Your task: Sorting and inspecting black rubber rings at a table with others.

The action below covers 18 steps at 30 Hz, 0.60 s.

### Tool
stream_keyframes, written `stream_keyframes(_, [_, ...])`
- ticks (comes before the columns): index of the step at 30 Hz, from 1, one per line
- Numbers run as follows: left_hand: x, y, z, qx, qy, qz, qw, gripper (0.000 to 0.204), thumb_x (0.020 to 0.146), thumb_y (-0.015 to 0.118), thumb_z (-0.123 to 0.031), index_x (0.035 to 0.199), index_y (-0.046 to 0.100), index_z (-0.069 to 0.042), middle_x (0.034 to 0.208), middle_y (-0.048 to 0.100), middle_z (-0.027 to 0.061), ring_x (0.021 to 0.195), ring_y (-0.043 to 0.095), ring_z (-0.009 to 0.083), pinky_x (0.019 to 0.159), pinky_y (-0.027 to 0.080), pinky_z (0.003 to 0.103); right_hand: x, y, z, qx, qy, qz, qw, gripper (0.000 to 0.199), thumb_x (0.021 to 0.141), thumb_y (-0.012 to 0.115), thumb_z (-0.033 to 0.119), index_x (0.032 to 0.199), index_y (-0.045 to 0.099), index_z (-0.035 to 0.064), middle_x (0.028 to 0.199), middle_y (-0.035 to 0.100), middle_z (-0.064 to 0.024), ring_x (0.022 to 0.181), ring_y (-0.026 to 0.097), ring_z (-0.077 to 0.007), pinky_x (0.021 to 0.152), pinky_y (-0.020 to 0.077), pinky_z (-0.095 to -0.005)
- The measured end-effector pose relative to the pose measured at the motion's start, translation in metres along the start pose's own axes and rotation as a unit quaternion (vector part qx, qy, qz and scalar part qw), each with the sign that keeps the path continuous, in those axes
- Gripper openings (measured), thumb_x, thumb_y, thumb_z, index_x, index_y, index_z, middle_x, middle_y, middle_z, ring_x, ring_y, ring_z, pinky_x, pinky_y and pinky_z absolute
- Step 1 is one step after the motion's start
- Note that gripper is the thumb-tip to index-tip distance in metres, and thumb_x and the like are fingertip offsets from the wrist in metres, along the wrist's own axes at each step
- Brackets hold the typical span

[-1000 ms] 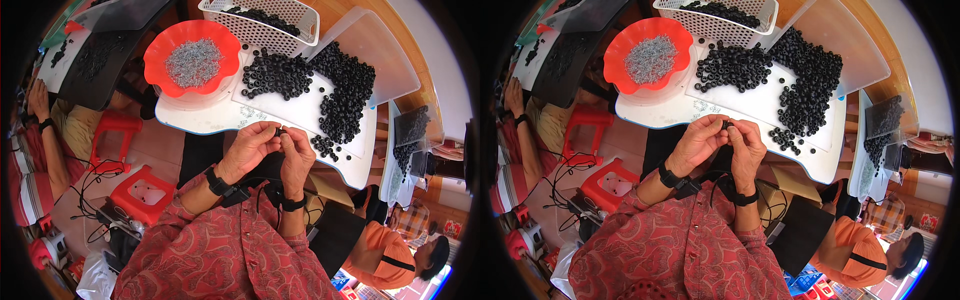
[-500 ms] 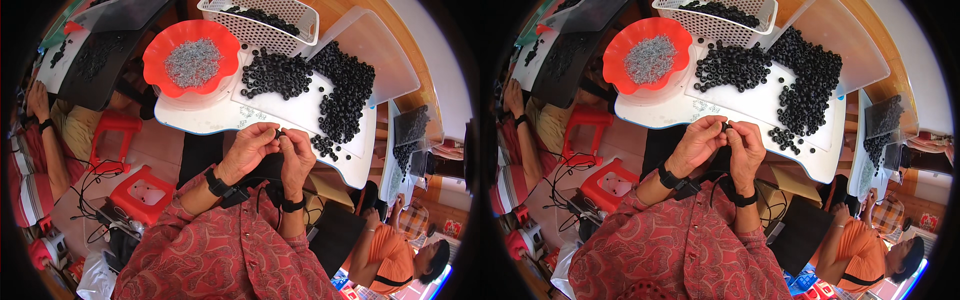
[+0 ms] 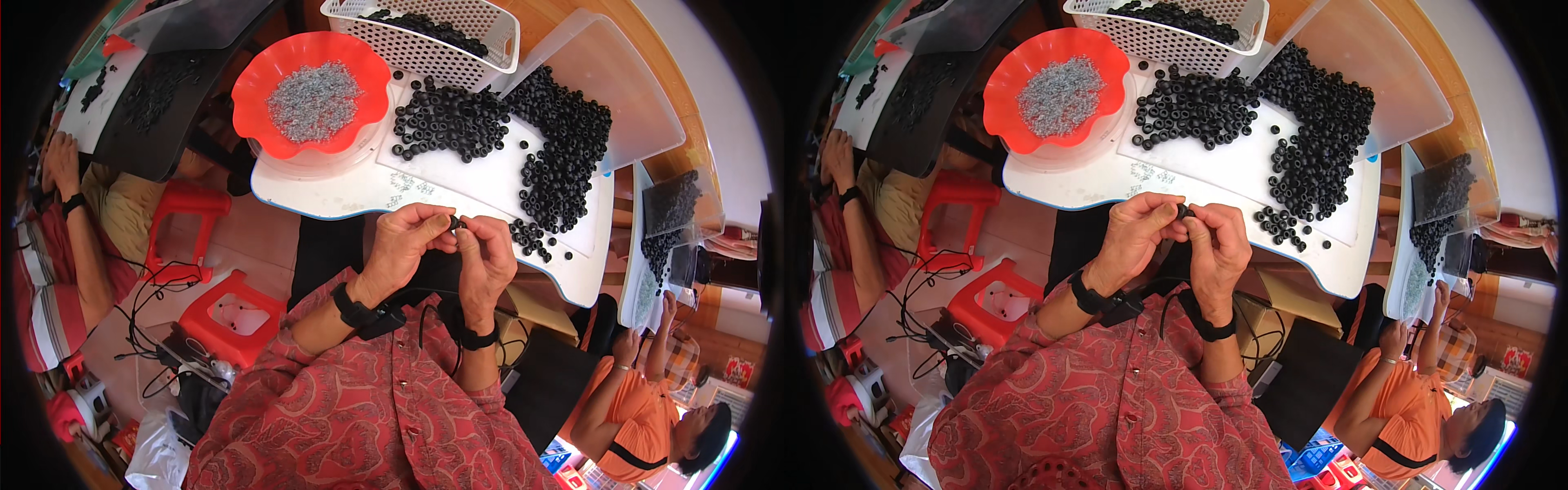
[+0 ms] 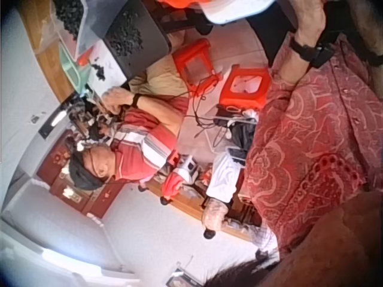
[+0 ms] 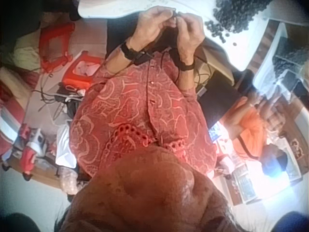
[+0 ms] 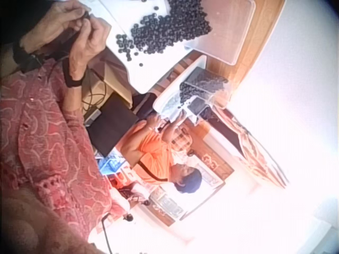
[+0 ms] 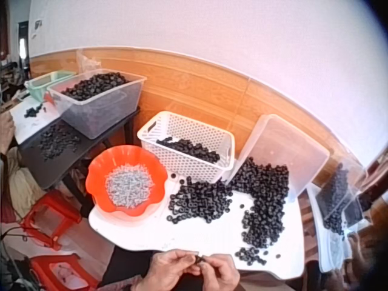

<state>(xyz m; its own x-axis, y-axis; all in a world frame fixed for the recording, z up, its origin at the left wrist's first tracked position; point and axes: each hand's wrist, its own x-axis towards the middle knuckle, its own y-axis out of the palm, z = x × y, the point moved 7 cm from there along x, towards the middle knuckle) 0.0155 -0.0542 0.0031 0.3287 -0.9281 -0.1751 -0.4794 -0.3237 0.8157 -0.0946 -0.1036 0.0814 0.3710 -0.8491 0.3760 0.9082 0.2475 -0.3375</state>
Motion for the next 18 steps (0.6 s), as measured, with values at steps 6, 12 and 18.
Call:
stream_keyframes(6, [-0.006,0.008,-0.014,0.108,0.025,0.02,0.994,0.022,0.097,0.058,-0.008,0.114,0.063,0.005,0.094,0.068,0.0103,0.08,0.067,0.0137,0.075,0.059,0.028,-0.002,-0.002,0.009,-0.015,-0.043,-0.018,0.999,0.015,0.082,0.071,-0.001,0.096,0.068,0.0013,0.088,0.06,-0.0067,0.077,0.058,-0.0145,0.065,0.0473,-0.0253])
stream_keyframes(12, [-0.008,0.008,-0.017,0.123,0.033,0.02,0.992,0.02,0.097,0.058,-0.006,0.113,0.065,0.003,0.092,0.068,0.0087,0.079,0.067,0.0127,0.074,0.058,0.026,-0.003,-0.001,0.014,-0.055,-0.053,-0.018,0.997,0.016,0.081,0.072,-0.002,0.096,0.068,0.0027,0.086,0.061,-0.0073,0.075,0.059,-0.0157,0.065,0.0479,-0.0258])
stream_keyframes(18, [-0.007,0.009,-0.023,0.21,0.054,0.018,0.976,0.018,0.096,0.059,-0.005,0.111,0.065,0.003,0.093,0.069,0.0082,0.078,0.067,0.0119,0.073,0.059,0.026,-0.002,0.002,0.025,-0.113,-0.111,-0.012,0.987,0.018,0.079,0.072,-0.004,0.095,0.067,0.0023,0.085,0.061,-0.0093,0.074,0.061,-0.0196,0.064,0.0501,-0.0288])
